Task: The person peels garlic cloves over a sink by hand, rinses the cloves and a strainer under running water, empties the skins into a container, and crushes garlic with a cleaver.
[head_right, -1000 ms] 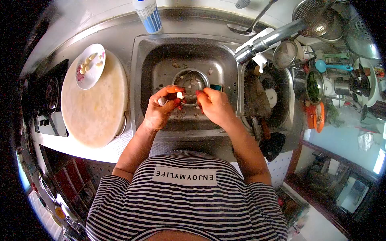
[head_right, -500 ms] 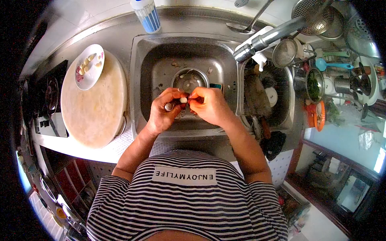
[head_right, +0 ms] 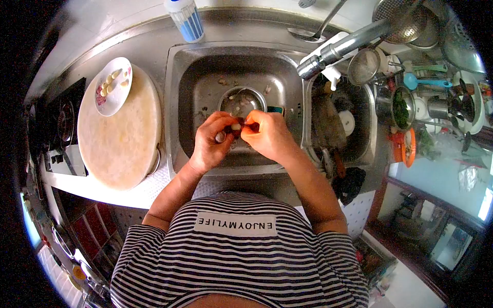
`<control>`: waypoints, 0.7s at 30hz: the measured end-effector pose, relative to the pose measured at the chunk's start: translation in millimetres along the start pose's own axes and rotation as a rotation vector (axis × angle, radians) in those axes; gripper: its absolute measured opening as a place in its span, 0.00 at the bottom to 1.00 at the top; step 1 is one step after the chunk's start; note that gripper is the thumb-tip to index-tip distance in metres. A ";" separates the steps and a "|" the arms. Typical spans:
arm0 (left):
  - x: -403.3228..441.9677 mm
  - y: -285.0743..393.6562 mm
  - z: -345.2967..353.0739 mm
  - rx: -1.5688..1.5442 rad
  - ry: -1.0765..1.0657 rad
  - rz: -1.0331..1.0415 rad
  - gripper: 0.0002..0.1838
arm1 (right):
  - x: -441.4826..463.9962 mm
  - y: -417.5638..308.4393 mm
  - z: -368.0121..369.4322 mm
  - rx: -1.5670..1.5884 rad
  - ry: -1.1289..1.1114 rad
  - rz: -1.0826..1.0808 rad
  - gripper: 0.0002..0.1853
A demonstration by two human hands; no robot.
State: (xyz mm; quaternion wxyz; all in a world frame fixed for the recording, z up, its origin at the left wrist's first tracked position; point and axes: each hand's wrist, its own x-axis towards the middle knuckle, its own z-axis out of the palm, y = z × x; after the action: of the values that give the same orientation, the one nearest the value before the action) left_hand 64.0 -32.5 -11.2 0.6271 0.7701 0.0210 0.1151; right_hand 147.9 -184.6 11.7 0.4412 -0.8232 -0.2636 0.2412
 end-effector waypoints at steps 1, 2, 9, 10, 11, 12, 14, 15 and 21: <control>-0.3 0.5 -0.4 0.000 0.001 -0.001 0.17 | 0.6 2.7 3.3 -0.028 0.066 -0.051 0.06; -0.6 1.0 -0.6 0.013 -0.002 -0.015 0.18 | 1.0 4.0 5.4 -0.056 0.132 -0.103 0.08; -4.4 -6.8 -2.6 -0.456 -0.085 -0.221 0.13 | 0.3 2.1 2.3 -0.084 0.187 -0.082 0.09; -4.2 -7.4 -4.3 -0.456 -0.083 -0.220 0.13 | -0.1 9.7 1.8 -0.062 0.206 -0.043 0.09; -3.5 -8.3 -6.5 -0.564 -0.074 -0.253 0.12 | -0.1 14.0 0.6 -0.040 0.225 -0.005 0.08; -3.3 -9.0 -7.8 -0.671 -0.066 -0.286 0.12 | -2.2 10.6 -1.7 -0.035 0.194 0.005 0.07; -2.7 -10.6 -7.7 -0.661 -0.044 -0.299 0.13 | -2.6 3.4 1.6 -0.022 0.191 0.000 0.07; -2.2 -11.4 -7.1 -0.650 -0.024 -0.311 0.14 | -2.8 1.8 2.7 -0.010 0.190 -0.005 0.07; -4.0 -27.5 -4.2 -0.992 -0.017 -0.380 0.13 | -0.2 15.1 5.1 0.101 0.193 -0.063 0.05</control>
State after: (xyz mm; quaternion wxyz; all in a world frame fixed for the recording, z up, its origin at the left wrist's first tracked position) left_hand 62.4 -23.2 -37.7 0.9259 0.3647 0.0982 -0.0107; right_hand 147.8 -188.8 -3.7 0.5127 -0.8107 -0.2334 0.1598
